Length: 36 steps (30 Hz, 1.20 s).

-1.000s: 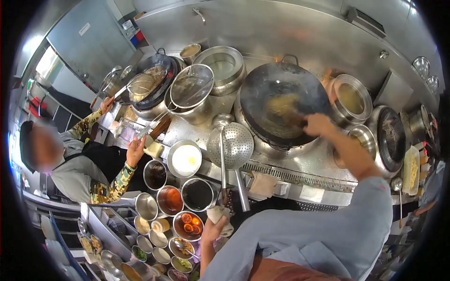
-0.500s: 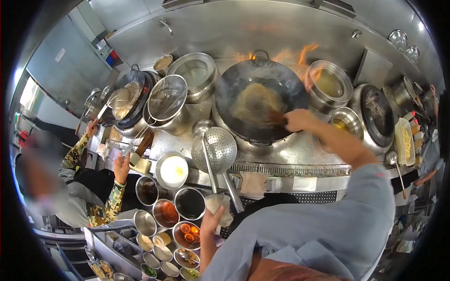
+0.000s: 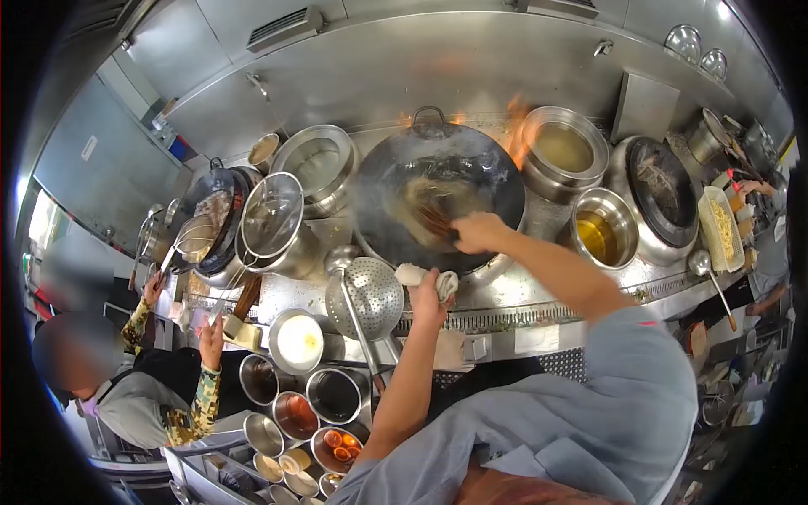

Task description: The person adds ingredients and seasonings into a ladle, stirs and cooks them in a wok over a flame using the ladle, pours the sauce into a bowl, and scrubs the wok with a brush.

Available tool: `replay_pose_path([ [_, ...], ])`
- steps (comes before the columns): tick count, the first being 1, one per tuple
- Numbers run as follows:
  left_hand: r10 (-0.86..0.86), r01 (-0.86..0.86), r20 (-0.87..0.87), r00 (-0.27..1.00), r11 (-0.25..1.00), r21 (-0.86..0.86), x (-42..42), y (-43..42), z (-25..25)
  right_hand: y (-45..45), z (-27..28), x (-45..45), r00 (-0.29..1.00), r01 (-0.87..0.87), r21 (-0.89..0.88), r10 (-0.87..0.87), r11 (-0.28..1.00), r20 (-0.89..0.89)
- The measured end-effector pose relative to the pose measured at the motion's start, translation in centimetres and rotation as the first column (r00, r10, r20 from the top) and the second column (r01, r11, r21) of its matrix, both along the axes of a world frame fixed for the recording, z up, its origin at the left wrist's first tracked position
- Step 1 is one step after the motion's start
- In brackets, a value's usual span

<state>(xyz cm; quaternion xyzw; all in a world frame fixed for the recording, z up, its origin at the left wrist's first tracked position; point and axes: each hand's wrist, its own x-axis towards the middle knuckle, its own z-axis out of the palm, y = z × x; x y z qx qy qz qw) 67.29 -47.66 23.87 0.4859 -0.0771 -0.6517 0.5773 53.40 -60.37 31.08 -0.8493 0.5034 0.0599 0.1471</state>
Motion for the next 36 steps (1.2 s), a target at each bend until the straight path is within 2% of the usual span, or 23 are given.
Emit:
replay_pose_path([
  [3,0.037,-0.043,0.090,0.995,0.997,0.065,-0.2,-0.4,-0.8,-1.5,3.4,-6.7,0.925,-0.131,0.018,0.129,0.991,-0.357],
  [5,0.080,-0.084,0.159,0.984,0.996,0.021,-0.4,-0.7,-0.3,-8.1,2.6,-8.4,0.937,-0.103,-0.130,0.052,0.986,-0.346],
  [8,0.169,-0.172,0.201,0.965,0.985,-0.002,-0.8,-0.9,0.1,-15.9,-0.8,-2.7,0.995,0.095,-0.040,-0.093,0.995,0.047],
  [10,0.161,-0.165,0.238,0.958,0.986,-0.007,-0.7,-0.8,-0.9,-15.2,-3.8,1.6,0.900,0.128,0.097,-0.157,0.987,0.407],
  [13,0.130,-0.117,0.289,0.948,0.991,-0.061,0.3,-1.2,-2.8,-7.8,-4.5,5.1,0.843,0.245,0.232,-0.325,0.941,0.429],
  [15,0.090,-0.059,0.314,0.945,0.992,-0.108,0.7,-1.6,-4.2,-3.5,-2.4,3.7,0.904,0.118,0.270,-0.216,0.956,0.369],
  [16,0.173,-0.099,0.405,0.898,0.975,-0.198,0.5,-2.0,-4.6,-3.0,-2.2,2.8,0.897,0.133,0.263,-0.229,0.956,0.378],
  [17,0.261,-0.130,0.479,0.838,0.949,-0.288,0.4,-1.9,-5.2,-2.5,-2.3,1.3,0.961,-0.012,0.223,-0.050,0.975,0.271],
  [19,0.201,-0.116,0.532,0.823,0.975,-0.189,0.1,-0.5,-2.2,-2.5,-1.5,-2.6,0.977,-0.213,0.193,0.204,0.958,0.068],
  [20,0.268,-0.195,0.490,0.830,0.961,-0.195,-0.2,0.2,-0.7,-1.7,1.8,-5.6,0.998,-0.017,0.364,-0.005,0.931,0.057],
  [22,0.290,-0.223,0.477,0.830,0.955,-0.193,1.2,1.6,0.2,-4.3,3.3,-9.8,0.982,-0.089,0.203,0.120,0.975,-0.145],
  [23,0.251,-0.172,0.504,0.826,0.965,-0.200,2.5,2.2,0.2,-4.4,4.9,-11.9,0.979,0.093,0.158,-0.062,0.983,-0.192],
  [24,0.271,-0.196,0.543,0.795,0.961,-0.193,2.6,3.1,2.2,-0.9,9.8,-13.6,0.970,0.237,0.035,-0.235,0.971,-0.056],
  [25,0.209,-0.102,0.536,0.818,0.970,-0.223,3.9,3.8,2.8,-4.2,6.4,-15.9,0.963,0.269,0.046,-0.269,0.962,-0.005],
  [26,0.214,-0.099,0.596,0.774,0.971,-0.219,4.3,4.5,4.3,-1.8,8.6,-17.4,0.927,0.327,0.146,-0.347,0.934,0.144],
  [27,0.222,-0.102,0.650,0.727,0.971,-0.218,4.4,4.8,5.7,-0.7,6.5,-18.7,0.928,0.325,0.147,-0.345,0.934,0.140],
  [29,0.192,-0.062,0.730,0.656,0.978,-0.201,6.0,4.6,6.8,2.8,-1.7,-21.1,0.620,0.499,0.092,-0.429,0.862,0.657],
  [30,0.163,-0.021,0.799,0.578,0.983,-0.185,6.3,4.3,7.2,5.6,-4.9,-20.8,0.493,0.503,0.225,-0.491,0.834,0.719],
  [31,0.168,-0.034,0.799,0.577,0.983,-0.182,6.0,4.1,7.9,8.6,-7.5,-20.4,0.356,0.484,0.355,-0.551,0.800,0.755],
  [32,0.174,-0.045,0.872,0.458,0.984,-0.173,5.6,3.9,9.1,11.1,-8.5,-20.7,0.451,0.454,0.473,-0.652,0.755,0.609],
  [33,0.176,-0.053,0.928,0.329,0.984,-0.168,5.0,3.7,10.5,14.2,-9.8,-20.7,0.493,0.430,0.462,-0.630,0.776,0.600],
  [34,0.173,-0.043,0.922,0.347,0.985,-0.168,3.9,4.0,12.5,16.4,-11.9,-21.0,0.405,0.500,0.514,-0.712,0.698,0.574],
  [36,0.196,-0.040,0.934,0.298,0.980,-0.193,4.1,2.7,12.7,20.5,-15.9,-22.4,0.070,0.402,0.715,-0.798,0.571,0.598],
])
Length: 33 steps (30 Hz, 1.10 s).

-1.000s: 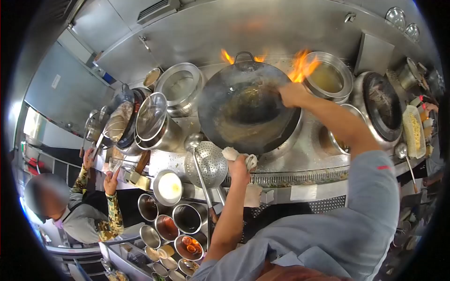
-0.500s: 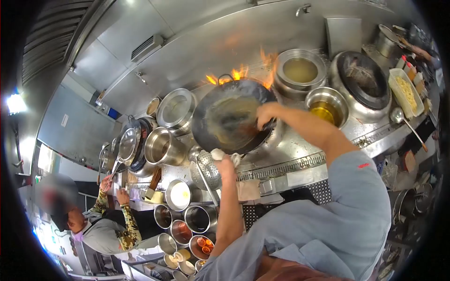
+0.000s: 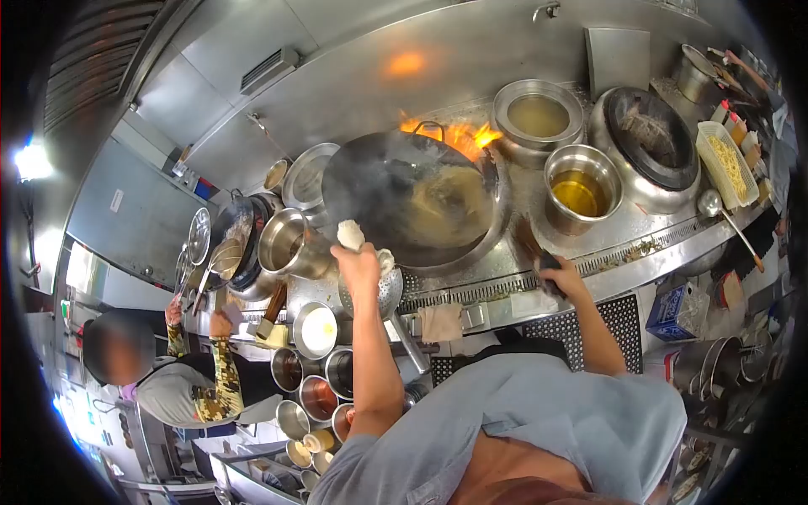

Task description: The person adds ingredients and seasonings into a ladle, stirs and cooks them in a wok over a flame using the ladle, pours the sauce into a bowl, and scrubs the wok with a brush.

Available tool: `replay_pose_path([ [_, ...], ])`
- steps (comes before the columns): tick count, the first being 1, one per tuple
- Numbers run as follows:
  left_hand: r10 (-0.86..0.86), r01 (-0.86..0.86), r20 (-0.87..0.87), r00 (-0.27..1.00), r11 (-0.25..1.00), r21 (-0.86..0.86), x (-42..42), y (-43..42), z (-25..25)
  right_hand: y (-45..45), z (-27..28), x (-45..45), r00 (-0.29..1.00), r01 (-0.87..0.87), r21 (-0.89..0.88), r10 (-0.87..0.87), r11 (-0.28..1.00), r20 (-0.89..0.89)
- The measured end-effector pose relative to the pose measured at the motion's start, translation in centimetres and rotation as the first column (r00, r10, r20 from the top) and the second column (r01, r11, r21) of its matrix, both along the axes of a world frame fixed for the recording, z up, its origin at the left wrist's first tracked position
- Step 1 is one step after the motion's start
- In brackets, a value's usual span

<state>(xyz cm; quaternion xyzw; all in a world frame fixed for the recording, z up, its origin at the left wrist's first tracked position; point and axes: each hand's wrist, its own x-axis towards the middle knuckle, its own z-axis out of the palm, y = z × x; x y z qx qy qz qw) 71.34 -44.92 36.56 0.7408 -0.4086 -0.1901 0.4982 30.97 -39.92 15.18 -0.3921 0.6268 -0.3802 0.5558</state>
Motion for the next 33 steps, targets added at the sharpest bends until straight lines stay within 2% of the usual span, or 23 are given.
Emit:
replay_pose_path([
  [2,0.016,-0.016,0.123,0.992,1.000,-0.001,-0.8,-0.5,1.4,5.0,2.5,0.9,0.955,0.247,0.018,-0.246,0.969,0.166],
  [5,-0.001,0.007,0.233,0.973,1.000,-0.023,-1.1,-1.8,2.7,8.4,0.9,-0.1,0.921,0.303,0.091,-0.316,0.949,0.228],
  [6,-0.005,0.010,0.260,0.966,1.000,-0.021,-0.9,-2.4,2.9,8.9,2.6,0.3,0.885,0.339,0.122,-0.360,0.933,0.294],
  [10,-0.021,0.041,0.380,0.925,0.998,-0.045,-1.8,-3.4,5.3,8.6,6.1,1.2,0.859,0.389,0.070,-0.389,0.919,0.332],
  [12,-0.029,0.061,0.422,0.906,0.996,-0.062,-2.5,-3.7,6.0,7.1,8.0,1.5,0.962,0.259,-0.077,-0.250,0.963,0.111],
  [13,-0.035,0.081,0.462,0.886,0.993,-0.082,-2.8,-3.7,6.2,6.1,9.6,2.0,0.963,0.256,-0.077,-0.246,0.964,0.113],
  [15,-0.025,0.069,0.489,0.872,0.995,-0.071,-3.8,-3.4,6.6,3.9,13.8,3.5,0.977,0.023,-0.177,-0.060,0.984,-0.205],
  [17,-0.072,0.103,0.479,0.875,0.994,-0.037,-5.0,-2.7,6.9,1.6,17.7,6.1,0.976,-0.129,-0.149,0.099,0.980,-0.193],
  [18,-0.075,0.186,0.527,0.847,0.969,-0.162,-4.9,-2.8,5.5,0.2,16.9,7.6,0.939,-0.265,-0.386,0.145,0.884,-0.312],
  [19,-0.073,0.188,0.529,0.846,0.968,-0.167,-5.6,-2.1,5.1,-1.7,15.5,9.4,0.890,-0.401,-0.578,0.151,0.711,-0.431],
  [21,-0.108,0.255,0.585,0.804,0.951,-0.175,-8.2,0.4,5.4,-6.9,15.2,13.1,0.733,-0.652,-0.544,0.254,0.528,-0.631],
  [23,-0.180,0.299,0.581,0.794,0.947,-0.116,-9.6,3.1,4.9,-14.9,14.5,15.8,0.718,-0.522,-0.416,0.120,0.745,-0.686],
  [24,-0.156,0.330,0.612,0.775,0.926,-0.183,-9.8,3.9,4.2,-16.6,15.4,15.9,0.709,-0.539,-0.411,0.133,0.735,-0.693],
  [26,-0.126,0.297,0.599,0.791,0.934,-0.196,-9.1,3.8,3.5,-18.3,18.0,17.2,0.913,-0.270,-0.164,0.198,0.949,-0.357],
  [27,-0.114,0.283,0.576,0.809,0.935,-0.212,-8.8,3.3,2.9,-13.8,22.3,17.9,0.899,-0.397,-0.120,0.359,0.910,-0.252],
  [28,-0.077,0.232,0.543,0.836,0.947,-0.224,-7.9,2.7,2.2,-11.8,18.7,18.6,0.796,-0.557,-0.334,0.374,0.760,-0.476],
  [29,-0.056,0.179,0.415,0.908,0.947,-0.265,-7.0,2.5,2.3,-8.2,17.6,17.8,0.768,-0.633,-0.535,0.371,0.560,-0.522],
  [30,-0.023,0.121,0.378,0.925,0.964,-0.237,-5.7,2.4,1.6,-6.7,15.9,16.6,0.613,-0.742,-0.606,-0.077,0.287,-0.786],
  [31,0.005,0.062,0.340,0.940,0.981,-0.186,-4.5,3.0,0.6,-8.9,13.1,13.6,0.494,-0.786,-0.313,0.237,0.533,-0.836],
  [32,0.013,0.013,0.229,0.973,0.993,-0.114,-4.5,3.9,1.0,-11.9,10.7,10.3,0.403,-0.767,0.057,0.548,0.640,-0.733],
  [33,-0.008,0.015,0.103,0.995,0.998,-0.067,-2.3,4.1,-1.8,-13.8,13.0,7.2,0.575,-0.672,-0.154,0.379,0.724,-0.725],
])
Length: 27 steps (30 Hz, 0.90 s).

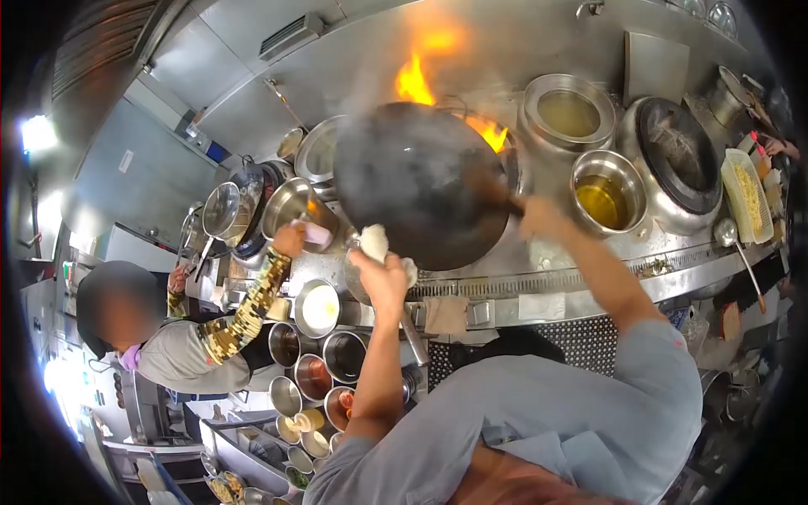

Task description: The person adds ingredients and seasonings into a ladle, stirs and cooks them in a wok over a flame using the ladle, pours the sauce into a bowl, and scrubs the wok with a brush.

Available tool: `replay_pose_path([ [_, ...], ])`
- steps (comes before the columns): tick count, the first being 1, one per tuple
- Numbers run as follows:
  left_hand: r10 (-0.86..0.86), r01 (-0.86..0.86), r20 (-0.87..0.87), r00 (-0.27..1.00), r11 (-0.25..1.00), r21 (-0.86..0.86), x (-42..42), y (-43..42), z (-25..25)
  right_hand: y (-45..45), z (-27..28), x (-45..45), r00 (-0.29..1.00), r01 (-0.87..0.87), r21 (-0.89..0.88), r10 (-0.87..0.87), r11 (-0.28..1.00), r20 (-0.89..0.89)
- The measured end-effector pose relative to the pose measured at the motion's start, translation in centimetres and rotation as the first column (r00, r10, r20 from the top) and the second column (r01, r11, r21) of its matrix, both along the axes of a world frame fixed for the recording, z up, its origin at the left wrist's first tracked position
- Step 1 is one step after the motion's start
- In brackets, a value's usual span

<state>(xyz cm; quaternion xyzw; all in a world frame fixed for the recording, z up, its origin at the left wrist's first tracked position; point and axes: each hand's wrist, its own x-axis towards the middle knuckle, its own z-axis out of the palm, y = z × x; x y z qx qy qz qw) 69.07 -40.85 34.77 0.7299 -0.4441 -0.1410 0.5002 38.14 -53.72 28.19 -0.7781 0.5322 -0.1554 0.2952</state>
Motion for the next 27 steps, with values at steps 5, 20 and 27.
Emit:
replay_pose_path([
  [5,0.096,-0.088,-0.348,0.933,0.995,0.039,-1.7,-1.7,-5.7,-10.6,15.1,2.7,0.971,0.204,-0.310,-0.233,0.928,-0.056],
  [20,0.211,-0.158,-0.358,0.910,0.973,0.171,-3.4,-6.9,-12.5,-7.5,0.0,16.2,0.916,-0.368,0.201,0.391,0.908,-0.089],
  [27,0.172,-0.118,-0.432,0.885,0.982,0.149,-3.4,-7.4,-10.8,-22.6,9.3,5.6,0.858,0.248,-0.284,-0.347,0.926,-0.380],
])
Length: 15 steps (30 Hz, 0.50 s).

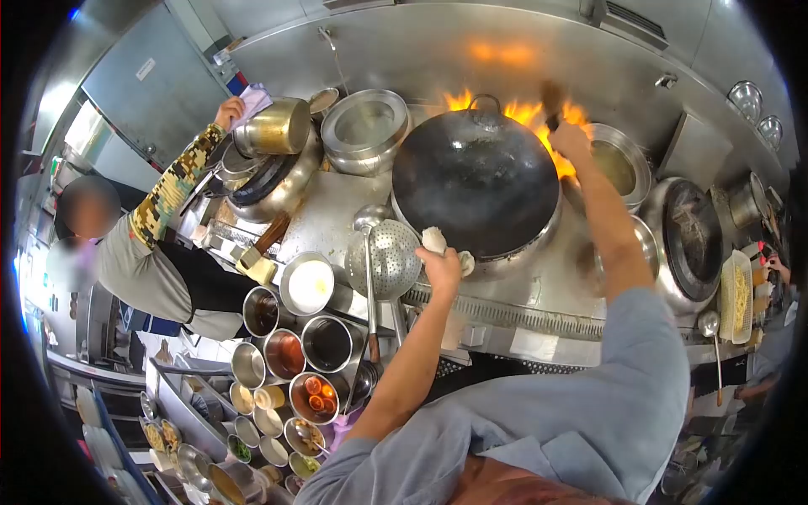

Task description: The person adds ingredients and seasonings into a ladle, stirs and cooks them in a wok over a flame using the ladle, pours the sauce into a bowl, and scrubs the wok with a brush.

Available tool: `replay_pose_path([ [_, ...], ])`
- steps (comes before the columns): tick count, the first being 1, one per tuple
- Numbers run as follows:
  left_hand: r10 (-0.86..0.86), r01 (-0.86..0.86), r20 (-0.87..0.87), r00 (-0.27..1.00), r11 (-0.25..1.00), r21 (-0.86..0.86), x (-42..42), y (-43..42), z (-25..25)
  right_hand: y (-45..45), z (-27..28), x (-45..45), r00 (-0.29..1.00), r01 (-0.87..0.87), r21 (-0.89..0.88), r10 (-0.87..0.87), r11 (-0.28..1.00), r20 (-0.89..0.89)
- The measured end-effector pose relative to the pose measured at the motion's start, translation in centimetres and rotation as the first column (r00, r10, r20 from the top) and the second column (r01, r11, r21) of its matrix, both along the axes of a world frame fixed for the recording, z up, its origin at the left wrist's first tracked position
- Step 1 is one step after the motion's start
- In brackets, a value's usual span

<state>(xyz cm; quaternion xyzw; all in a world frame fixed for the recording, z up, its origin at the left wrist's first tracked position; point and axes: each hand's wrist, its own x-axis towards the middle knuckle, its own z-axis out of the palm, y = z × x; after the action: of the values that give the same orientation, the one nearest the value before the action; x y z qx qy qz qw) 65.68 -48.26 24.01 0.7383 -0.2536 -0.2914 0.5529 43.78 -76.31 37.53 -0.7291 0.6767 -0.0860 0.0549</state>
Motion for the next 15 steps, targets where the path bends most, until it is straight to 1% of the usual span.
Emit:
replay_pose_path([
  [1,-0.001,0.001,-0.030,1.000,1.000,0.002,-0.1,0.2,0.1,0.5,1.7,0.9,0.916,0.139,-0.024,-0.120,0.990,0.382],
  [2,-0.007,0.008,-0.058,0.998,1.000,0.011,0.0,0.6,0.2,0.0,-1.4,2.2,0.931,0.150,-0.101,-0.106,0.984,0.350],
  [3,-0.016,0.017,-0.054,0.998,1.000,0.013,0.2,0.6,0.2,-0.7,-6.0,3.7,0.944,0.163,-0.180,-0.100,0.970,0.315],
  [4,-0.015,0.015,-0.026,1.000,1.000,0.019,0.1,0.6,-0.1,0.5,-9.4,5.3,0.990,-0.014,0.163,-0.010,0.987,0.143],
  [5,-0.011,0.011,-0.001,1.000,1.000,0.025,0.0,0.5,-0.4,5.9,-9.1,7.9,0.978,-0.196,0.299,0.208,0.934,-0.008],
  [6,-0.017,0.017,-0.003,1.000,1.000,0.026,0.1,0.6,-0.9,8.9,-11.5,10.1,0.908,-0.407,0.315,0.342,0.857,0.243],
  [7,-0.026,0.026,-0.006,1.000,1.000,0.016,0.4,0.6,-1.4,11.6,-11.3,12.2,0.858,-0.500,0.364,0.395,0.786,0.328],
  [8,-0.023,0.023,-0.013,1.000,1.000,0.003,0.5,0.3,-1.8,13.2,-10.2,12.8,0.797,-0.576,0.393,0.384,0.717,0.467],
  [9,-0.015,0.015,-0.014,1.000,1.000,0.018,0.7,0.9,-2.4,15.3,-9.2,13.0,0.720,-0.650,0.418,0.336,0.635,0.607],
  [10,-0.040,0.036,-0.055,0.998,0.997,-0.067,1.0,1.2,-2.7,15.2,-7.4,11.5,0.753,-0.645,0.474,0.392,0.600,0.529],
  [11,-0.071,0.055,-0.099,0.993,0.985,-0.162,0.9,1.0,-2.7,13.3,-6.1,9.2,0.773,-0.634,0.503,0.508,0.587,0.380],
  [12,-0.087,0.064,-0.215,0.973,0.991,-0.114,0.8,2.2,0.1,9.6,-6.7,6.2,0.758,-0.619,0.474,0.634,0.626,0.154],
  [13,-0.092,0.070,-0.219,0.971,0.992,-0.106,1.3,3.2,0.0,5.9,-5.9,3.3,0.846,-0.423,0.468,0.523,0.776,-0.102],
  [14,-0.185,0.168,-0.161,0.969,0.979,-0.113,2.0,4.9,-0.5,4.5,-4.1,1.1,0.980,-0.131,0.310,0.170,0.942,-0.101],
  [15,-0.275,0.262,-0.101,0.956,0.957,-0.123,2.5,6.4,-0.9,3.6,-2.5,-0.9,0.995,-0.047,0.016,0.045,0.999,0.094],
])
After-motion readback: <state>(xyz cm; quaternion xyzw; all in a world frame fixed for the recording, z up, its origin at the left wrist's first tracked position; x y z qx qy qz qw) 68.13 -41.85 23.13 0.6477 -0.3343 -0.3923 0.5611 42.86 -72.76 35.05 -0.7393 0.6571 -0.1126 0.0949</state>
